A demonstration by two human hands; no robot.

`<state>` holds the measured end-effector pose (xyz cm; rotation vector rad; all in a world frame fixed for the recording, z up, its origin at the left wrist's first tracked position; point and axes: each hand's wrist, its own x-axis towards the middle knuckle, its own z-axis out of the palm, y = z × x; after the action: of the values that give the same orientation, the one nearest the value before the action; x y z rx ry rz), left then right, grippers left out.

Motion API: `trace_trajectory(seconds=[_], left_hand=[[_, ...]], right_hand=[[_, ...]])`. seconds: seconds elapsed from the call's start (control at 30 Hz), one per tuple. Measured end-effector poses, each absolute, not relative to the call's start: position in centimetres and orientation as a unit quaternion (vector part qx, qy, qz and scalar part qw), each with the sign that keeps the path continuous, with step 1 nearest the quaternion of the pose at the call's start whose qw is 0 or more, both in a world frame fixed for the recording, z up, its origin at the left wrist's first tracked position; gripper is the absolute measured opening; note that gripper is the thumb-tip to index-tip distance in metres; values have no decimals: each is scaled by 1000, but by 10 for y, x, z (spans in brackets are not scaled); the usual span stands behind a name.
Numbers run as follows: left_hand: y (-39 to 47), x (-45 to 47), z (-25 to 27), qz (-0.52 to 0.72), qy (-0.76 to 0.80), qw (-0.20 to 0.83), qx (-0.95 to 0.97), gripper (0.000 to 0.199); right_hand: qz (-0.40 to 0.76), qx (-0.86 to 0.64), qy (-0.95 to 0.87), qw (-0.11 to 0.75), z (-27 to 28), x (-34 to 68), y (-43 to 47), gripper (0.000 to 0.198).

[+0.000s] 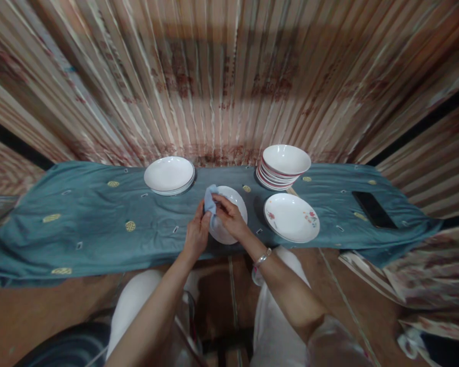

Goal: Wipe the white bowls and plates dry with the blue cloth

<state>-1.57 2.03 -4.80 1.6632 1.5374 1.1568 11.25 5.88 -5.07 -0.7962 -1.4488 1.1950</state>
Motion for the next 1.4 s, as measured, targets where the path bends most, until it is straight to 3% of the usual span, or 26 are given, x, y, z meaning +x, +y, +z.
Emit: trace_trajectory(seconds=[0.27,0.53,0.77,1.03,1.2,1.4], left_hand=[[18,-15,-44,442,569,310,621,62],[18,-16,-43,442,571,289,628,63],[13,-19,-41,410,584,313,627,70],[13,-18,-40,403,582,292,643,61],[15,-17,-43,406,581,273,650,63],[18,-15,-42,397,589,254,657,62]], right_hand=[[659,-322,-482,480,-49,113,48,33],[700,-297,-491,425,-45,121,43,26],[676,-293,-568,367,-54,135,44,25],[662,-292,-651,230,-52,153,42,29],[607,-325,-704,176,-53,169,39,18],[479,-423,-754,151,-51,186,37,18]])
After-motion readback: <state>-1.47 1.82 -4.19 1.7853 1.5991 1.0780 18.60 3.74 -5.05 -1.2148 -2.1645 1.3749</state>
